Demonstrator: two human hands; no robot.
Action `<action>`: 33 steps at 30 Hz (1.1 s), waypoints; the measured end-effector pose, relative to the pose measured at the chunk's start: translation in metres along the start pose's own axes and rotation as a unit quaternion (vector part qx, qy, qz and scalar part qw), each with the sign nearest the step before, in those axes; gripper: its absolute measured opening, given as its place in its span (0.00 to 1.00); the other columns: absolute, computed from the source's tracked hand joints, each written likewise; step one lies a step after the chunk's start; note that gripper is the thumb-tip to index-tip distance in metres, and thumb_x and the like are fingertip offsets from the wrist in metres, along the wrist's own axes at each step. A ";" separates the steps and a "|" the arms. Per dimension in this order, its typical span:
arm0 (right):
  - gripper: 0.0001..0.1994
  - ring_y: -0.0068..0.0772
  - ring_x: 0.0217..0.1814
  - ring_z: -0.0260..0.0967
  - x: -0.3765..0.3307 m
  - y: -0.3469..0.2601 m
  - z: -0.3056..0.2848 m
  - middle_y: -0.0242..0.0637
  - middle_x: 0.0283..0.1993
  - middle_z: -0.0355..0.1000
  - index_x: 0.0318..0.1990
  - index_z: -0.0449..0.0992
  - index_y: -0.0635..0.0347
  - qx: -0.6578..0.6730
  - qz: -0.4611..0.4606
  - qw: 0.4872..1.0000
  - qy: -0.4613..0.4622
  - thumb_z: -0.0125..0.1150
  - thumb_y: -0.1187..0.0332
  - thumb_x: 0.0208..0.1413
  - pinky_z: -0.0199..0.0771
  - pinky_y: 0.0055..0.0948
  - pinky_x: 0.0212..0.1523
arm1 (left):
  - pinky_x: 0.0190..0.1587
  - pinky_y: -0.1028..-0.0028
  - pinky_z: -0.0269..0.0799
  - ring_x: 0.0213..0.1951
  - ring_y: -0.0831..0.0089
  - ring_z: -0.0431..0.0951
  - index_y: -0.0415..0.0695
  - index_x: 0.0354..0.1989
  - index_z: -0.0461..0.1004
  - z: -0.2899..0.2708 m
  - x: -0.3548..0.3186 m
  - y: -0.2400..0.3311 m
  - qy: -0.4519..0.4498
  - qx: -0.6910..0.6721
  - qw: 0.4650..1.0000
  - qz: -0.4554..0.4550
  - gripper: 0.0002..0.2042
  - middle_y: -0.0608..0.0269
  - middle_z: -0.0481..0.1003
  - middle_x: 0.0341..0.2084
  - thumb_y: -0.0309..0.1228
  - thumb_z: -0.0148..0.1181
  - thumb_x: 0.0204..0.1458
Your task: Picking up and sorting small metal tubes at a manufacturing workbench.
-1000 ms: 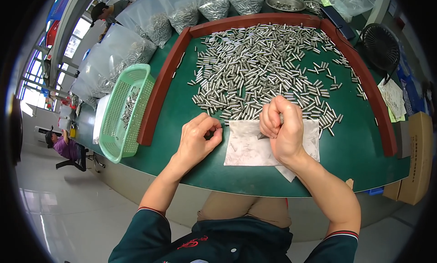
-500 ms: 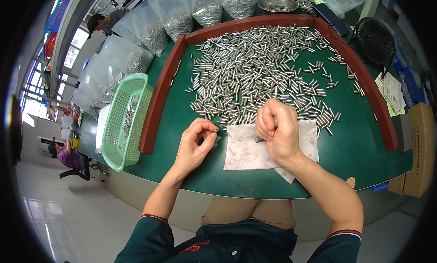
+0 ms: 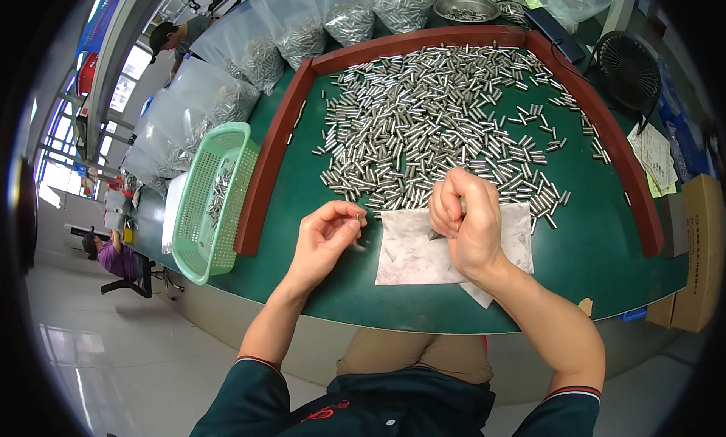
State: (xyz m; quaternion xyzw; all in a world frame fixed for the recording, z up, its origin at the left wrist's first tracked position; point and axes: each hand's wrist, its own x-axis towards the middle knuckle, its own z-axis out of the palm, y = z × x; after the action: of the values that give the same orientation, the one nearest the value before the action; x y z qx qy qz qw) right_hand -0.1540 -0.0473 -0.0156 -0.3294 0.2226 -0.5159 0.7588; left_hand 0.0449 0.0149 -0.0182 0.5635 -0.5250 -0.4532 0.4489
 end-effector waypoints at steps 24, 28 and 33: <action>0.20 0.18 0.11 0.37 -0.001 -0.001 0.002 0.28 0.09 0.47 0.12 0.52 0.55 0.000 0.001 1.000 0.000 0.35 0.62 0.57 0.40 0.20 0.13 | 0.16 0.76 0.51 0.13 0.82 0.52 0.38 0.20 0.69 -0.014 0.020 -0.004 0.170 0.356 0.917 0.058 0.12 0.70 0.54 0.07 0.31 0.66 0.36; 0.20 0.17 0.11 0.37 0.000 -0.002 0.004 0.27 0.09 0.47 0.12 0.52 0.55 0.003 -0.001 1.000 0.003 0.35 0.63 0.57 0.40 0.20 0.13 | 0.18 0.69 0.58 0.12 0.67 0.64 0.39 0.21 0.70 -0.016 0.018 -0.006 0.151 0.395 0.905 0.045 0.09 0.62 0.63 0.08 0.30 0.63 0.38; 0.19 0.17 0.11 0.37 0.000 -0.002 0.003 0.27 0.09 0.46 0.12 0.51 0.55 -0.005 0.003 1.000 0.009 0.35 0.64 0.56 0.40 0.20 0.13 | 0.18 0.73 0.58 0.13 0.73 0.63 0.39 0.24 0.69 -0.019 0.011 -0.007 0.118 0.383 0.914 0.064 0.06 0.65 0.63 0.09 0.27 0.59 0.44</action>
State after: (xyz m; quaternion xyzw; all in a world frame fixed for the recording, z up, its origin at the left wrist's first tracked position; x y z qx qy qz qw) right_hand -0.1531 -0.0473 -0.0118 -0.3279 0.2326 -0.5153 0.7568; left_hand 0.0655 0.0045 -0.0219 0.7070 -0.6363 -0.1173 0.2853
